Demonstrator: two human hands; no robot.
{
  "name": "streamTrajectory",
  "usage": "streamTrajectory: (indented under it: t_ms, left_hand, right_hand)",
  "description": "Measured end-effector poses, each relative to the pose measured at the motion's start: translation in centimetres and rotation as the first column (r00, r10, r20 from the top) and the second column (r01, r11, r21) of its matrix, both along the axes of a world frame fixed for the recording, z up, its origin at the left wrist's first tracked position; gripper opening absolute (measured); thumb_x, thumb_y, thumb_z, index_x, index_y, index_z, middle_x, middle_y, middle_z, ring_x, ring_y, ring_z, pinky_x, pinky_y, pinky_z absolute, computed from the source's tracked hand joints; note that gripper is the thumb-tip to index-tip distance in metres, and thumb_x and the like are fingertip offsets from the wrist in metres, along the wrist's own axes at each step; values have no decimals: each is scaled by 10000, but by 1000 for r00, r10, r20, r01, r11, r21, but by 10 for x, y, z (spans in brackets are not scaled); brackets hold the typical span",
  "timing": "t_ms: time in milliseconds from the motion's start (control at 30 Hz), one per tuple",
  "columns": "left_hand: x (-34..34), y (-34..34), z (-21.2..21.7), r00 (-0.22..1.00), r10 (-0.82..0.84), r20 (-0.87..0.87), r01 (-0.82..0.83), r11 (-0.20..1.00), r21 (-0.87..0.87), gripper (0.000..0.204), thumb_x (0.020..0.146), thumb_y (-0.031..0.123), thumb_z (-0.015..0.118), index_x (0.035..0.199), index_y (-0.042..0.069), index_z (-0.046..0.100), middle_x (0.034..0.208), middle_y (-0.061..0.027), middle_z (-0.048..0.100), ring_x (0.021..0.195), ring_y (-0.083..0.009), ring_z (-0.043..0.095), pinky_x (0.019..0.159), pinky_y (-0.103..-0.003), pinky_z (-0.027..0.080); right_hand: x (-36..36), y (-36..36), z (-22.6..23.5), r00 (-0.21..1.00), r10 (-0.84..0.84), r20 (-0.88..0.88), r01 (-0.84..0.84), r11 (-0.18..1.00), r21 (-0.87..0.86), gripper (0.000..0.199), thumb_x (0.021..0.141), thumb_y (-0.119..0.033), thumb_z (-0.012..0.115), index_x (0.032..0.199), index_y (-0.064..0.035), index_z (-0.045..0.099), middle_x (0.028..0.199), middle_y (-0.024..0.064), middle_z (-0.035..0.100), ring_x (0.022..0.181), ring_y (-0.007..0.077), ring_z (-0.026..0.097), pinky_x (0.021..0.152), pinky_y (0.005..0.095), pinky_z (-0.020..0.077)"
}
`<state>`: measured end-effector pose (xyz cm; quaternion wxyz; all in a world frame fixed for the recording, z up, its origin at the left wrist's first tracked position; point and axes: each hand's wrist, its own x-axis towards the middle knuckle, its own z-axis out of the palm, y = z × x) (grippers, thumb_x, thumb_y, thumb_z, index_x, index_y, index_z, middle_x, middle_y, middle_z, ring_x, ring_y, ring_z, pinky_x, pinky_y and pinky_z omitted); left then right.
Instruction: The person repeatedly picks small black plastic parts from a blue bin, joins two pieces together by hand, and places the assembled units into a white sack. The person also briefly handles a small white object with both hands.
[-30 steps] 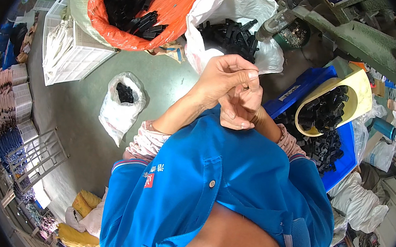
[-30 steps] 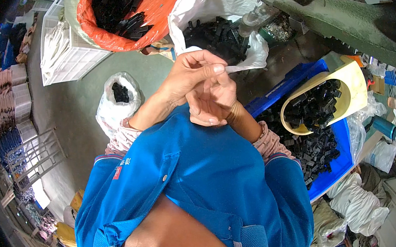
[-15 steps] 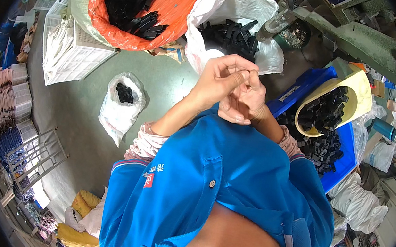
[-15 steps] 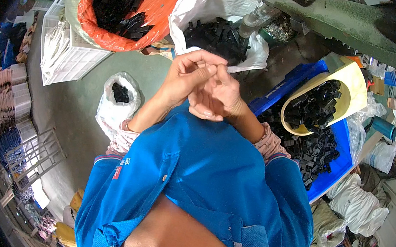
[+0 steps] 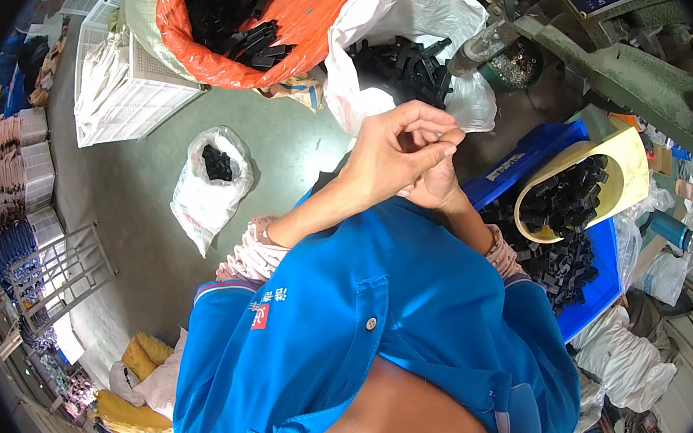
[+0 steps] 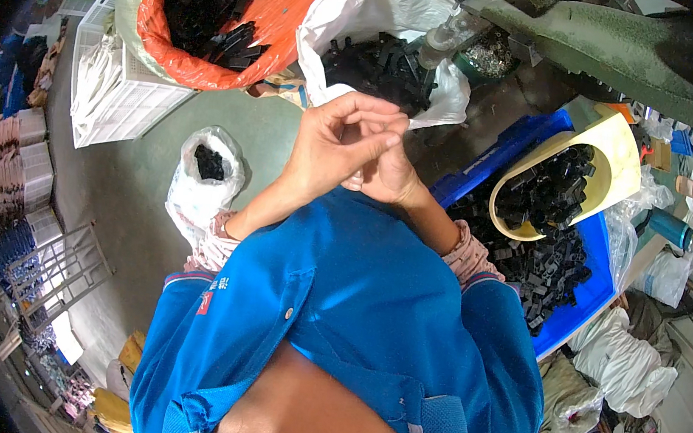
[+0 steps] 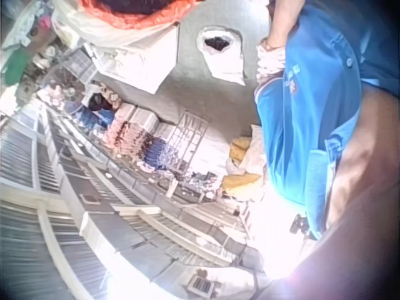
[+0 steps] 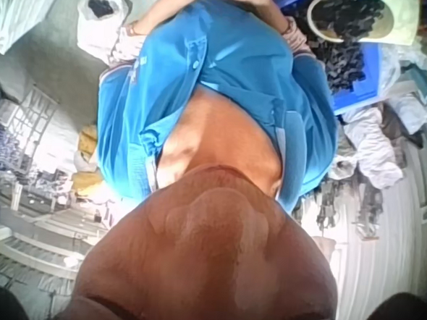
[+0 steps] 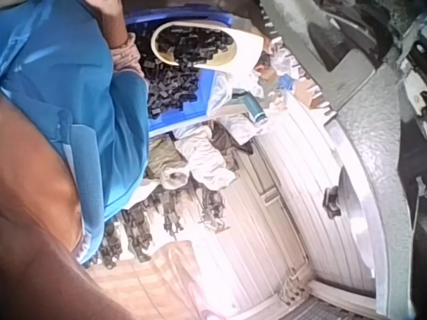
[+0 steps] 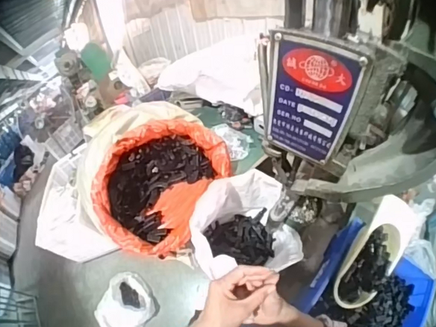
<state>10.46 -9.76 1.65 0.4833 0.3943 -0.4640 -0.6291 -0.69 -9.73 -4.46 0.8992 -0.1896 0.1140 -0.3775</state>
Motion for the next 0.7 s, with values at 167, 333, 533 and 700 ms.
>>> streamTrajectory:
  t_ms: [167,333,533,700]
  left_hand:
    - [3,1,2,1000,4,23,-4,1000,-19,327,808,-56,728,1113,-27,614,1022,-109,706,973,-140,668,874,-271,521]
    - [3,7,13,994,110,3,-109,993,-49,367,788,-42,747,1130,4,623,996,-91,698,939,-139,647,850,-279,509]
    - [11,2,8,800,401,447,-78,807,-586,411,670,56,838,1056,52,696,1011,-70,681,973,-228,577,884,-345,440]
    - [12,5,7,815,359,456,-54,830,-556,348,654,87,854,979,62,735,983,-48,672,971,-212,563,885,-336,422]
  right_hand:
    - [-4,0,-9,996,-39,-75,36,999,-40,792,725,-767,570,1177,-120,505,909,-26,581,701,65,579,484,202,444]
    - [-12,-3,-17,988,-72,-140,56,991,-119,716,791,-691,584,1181,-94,519,913,-19,567,758,58,546,553,205,446]
    - [-19,-8,-8,981,-194,10,194,980,-44,245,897,-283,680,833,-55,618,769,51,554,670,140,488,588,270,431]
    - [-24,-12,-4,955,-286,80,296,941,-165,208,886,-208,700,822,-26,623,777,60,554,702,151,508,612,285,439]
